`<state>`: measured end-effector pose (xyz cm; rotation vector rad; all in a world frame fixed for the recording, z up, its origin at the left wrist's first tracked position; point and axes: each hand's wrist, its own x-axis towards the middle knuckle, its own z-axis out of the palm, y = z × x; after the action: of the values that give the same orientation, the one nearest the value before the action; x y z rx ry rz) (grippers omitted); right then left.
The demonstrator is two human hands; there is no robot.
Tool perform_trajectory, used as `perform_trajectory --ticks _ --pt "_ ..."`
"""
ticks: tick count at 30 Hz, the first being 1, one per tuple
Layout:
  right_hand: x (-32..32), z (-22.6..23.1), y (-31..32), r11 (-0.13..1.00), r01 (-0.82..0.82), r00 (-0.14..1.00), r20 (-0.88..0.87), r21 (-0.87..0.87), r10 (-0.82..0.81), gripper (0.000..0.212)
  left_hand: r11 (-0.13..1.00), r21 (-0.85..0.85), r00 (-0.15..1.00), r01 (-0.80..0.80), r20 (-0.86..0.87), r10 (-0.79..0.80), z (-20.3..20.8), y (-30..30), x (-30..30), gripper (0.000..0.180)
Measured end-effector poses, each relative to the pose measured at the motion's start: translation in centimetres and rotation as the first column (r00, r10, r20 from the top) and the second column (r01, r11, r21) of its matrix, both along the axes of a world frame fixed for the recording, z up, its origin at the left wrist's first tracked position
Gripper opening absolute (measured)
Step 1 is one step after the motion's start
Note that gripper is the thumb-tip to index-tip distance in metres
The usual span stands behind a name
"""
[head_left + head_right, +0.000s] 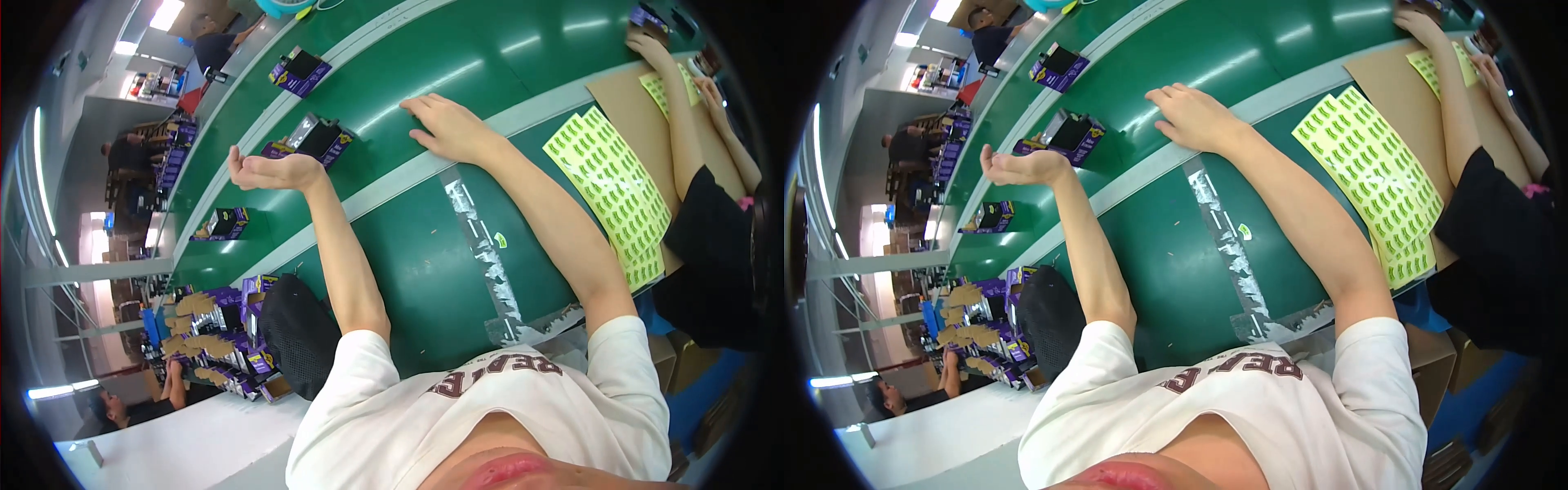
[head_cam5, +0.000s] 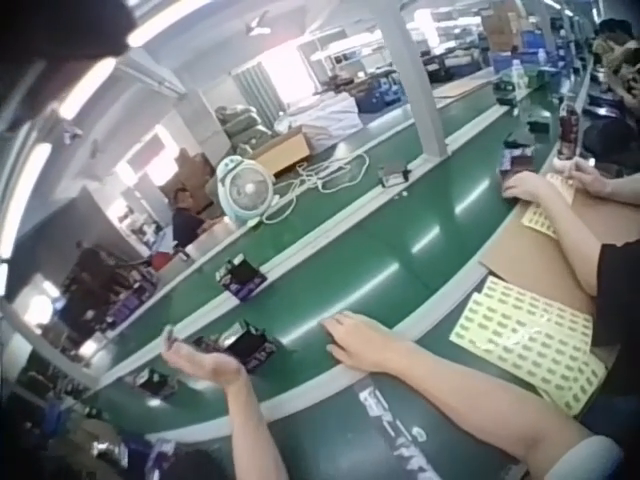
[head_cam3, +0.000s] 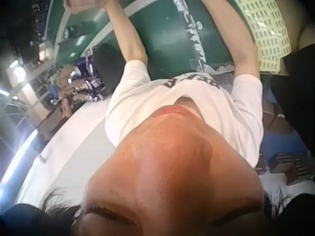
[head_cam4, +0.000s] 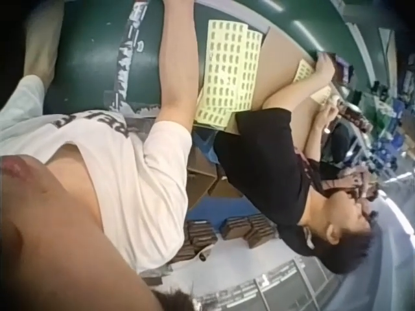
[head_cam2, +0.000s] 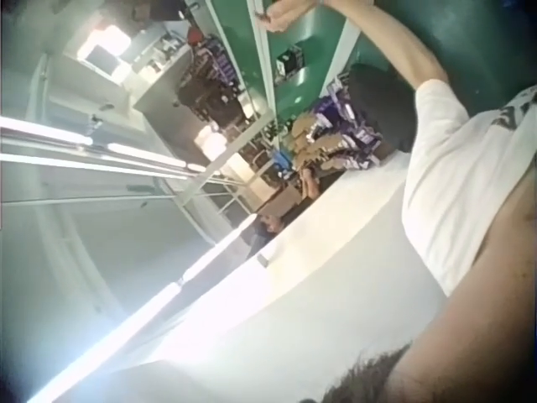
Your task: Packaging products into small cardboard boxes at an assembly line workstation.
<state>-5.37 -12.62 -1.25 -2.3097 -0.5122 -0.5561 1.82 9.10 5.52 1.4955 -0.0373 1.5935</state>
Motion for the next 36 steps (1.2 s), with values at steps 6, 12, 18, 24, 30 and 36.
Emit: perform_trajectory --ticks 6,12,18,24,30,36 --pt "0.6 -0.7 0.1 0.999 0.04 0.992 0.122 -0.036 -0.035 0.032 0.633 0.364 0.729 0.683 -0.394 -0.559 -1.4 -7.1 -4.3 0.045" --pt "0.8 -0.8 0.2 0.994 0.106 0.984 0.15 -0.027 -0.101 0.019 0.608 0.004 0.428 0.794 -0.714 -0.554 -6.2 -10.4 -4.0 0.042" --pt "-0.4 -0.7 -0.1 0.997 0.071 0.974 0.216 0.015 -0.073 0.015 0.533 -0.015 0.358 0.846 -0.726 -0.588 -5.7 -10.3 -5.1 0.037" --pt "-0.6 -0.3 0.7 1.0 0.013 0.986 0.165 0.011 -0.014 0.016 0.517 -0.062 0.325 0.854 -0.713 -0.622 -5.5 -9.1 -5.2 0.036" --pt "1.4 -0.6 -1.0 0.996 0.037 0.978 0.203 0.08 -0.053 0.012 0.596 0.2 0.621 0.777 -0.39 -0.679 -1.0 -12.2 -6.5 0.033" --pt "-3.4 -3.8 1.1 0.991 0.111 0.957 0.278 -0.073 -0.087 0.011 -0.02 0.405 -0.025 0.914 0.007 -1.0 18.7 -10.4 -15.8 0.054"
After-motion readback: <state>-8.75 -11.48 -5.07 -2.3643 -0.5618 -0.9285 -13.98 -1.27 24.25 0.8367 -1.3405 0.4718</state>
